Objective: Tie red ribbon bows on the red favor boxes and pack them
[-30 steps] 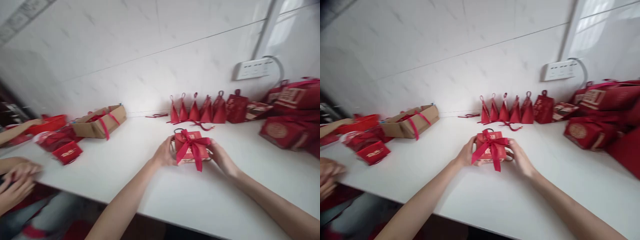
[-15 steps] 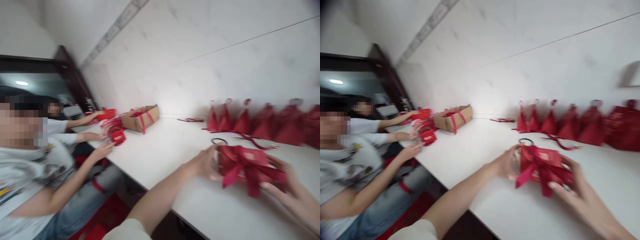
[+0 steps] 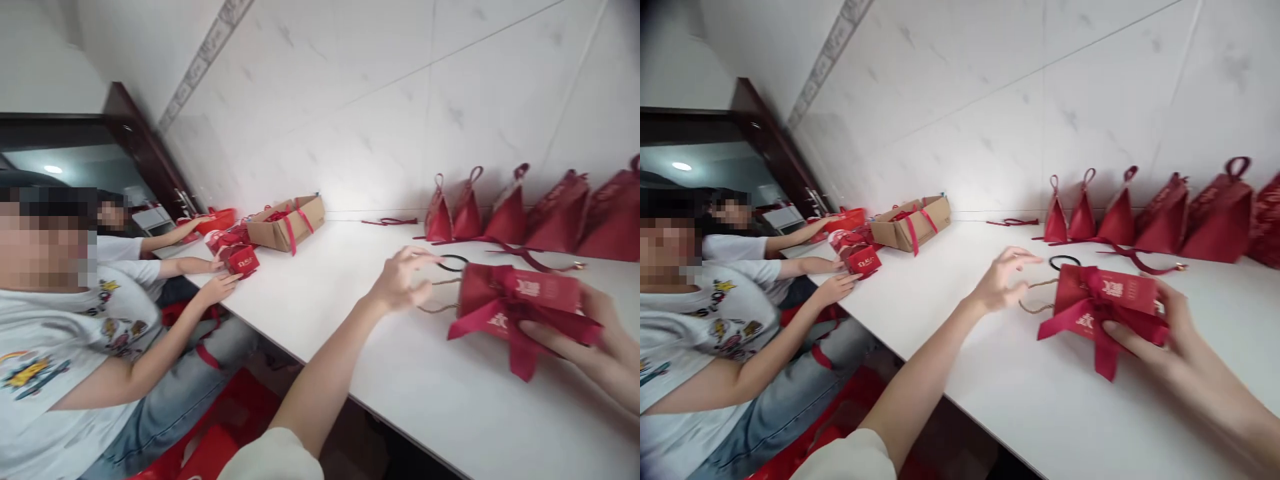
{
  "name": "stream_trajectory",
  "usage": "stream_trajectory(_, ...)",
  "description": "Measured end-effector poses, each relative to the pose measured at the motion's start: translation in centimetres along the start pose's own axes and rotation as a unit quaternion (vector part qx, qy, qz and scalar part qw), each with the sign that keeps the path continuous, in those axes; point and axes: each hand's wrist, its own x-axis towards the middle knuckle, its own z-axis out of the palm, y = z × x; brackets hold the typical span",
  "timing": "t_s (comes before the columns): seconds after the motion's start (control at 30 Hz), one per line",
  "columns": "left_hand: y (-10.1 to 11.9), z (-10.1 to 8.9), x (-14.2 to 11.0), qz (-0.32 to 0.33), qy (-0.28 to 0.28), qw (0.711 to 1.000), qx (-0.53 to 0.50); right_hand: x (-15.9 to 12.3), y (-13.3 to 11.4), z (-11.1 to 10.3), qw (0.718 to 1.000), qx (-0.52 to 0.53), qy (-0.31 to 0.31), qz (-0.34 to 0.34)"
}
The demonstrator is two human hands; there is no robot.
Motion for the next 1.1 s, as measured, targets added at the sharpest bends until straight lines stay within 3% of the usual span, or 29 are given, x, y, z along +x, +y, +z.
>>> stream_trajectory(0.03, 0.4, 0.3, 0.0, -0.003, 0.065, 0.997, -0.038, -0.2, -0.5, -0.3, 1.000, 0.007, -0.018, 0.020)
stream_trajectory(0.1, 1.5, 1.4, -0.1, 0.009, 0.130, 0.987, -0.091, -0.6, -1.4, -0.2, 0.997, 0.030, -0.050, 0.047)
stream_trajectory(0.3, 3.3, 5.1, -0.8, 0.091, 0.128, 0.987, -0.044, -1.1, -1.9, 0.9, 0.998, 0.022, -0.058, 0.016)
stream_trajectory(0.47, 2.4, 5.3, -0.9, 0.136, 0.155, 0.977, -0.053, -0.8, -0.8, 0.8, 0.998, 0.028, -0.061, 0.008)
stream_trajectory(0.6, 2.0, 5.2, -0.9, 0.148, 0.171, 0.973, -0.054, -0.9, -1.5, 0.6, 0.996, 0.054, -0.063, 0.032)
stream_trajectory(0.73, 2.2, 5.1, -0.9, 0.135, 0.178, 0.974, -0.040, -1.3, -2.9, 0.6, 0.989, 0.119, -0.087, 0.025)
stream_trajectory(0.93, 2.2, 4.9, -0.8, 0.076, 0.175, 0.981, -0.046, -0.9, -2.7, 0.1, 0.989, 0.114, -0.006, -0.091)
stream_trajectory(1.1, 2.4, 5.2, -0.9, 0.019, 0.202, 0.977, -0.058, -1.3, -3.5, -0.7, 0.988, 0.080, -0.003, -0.136)
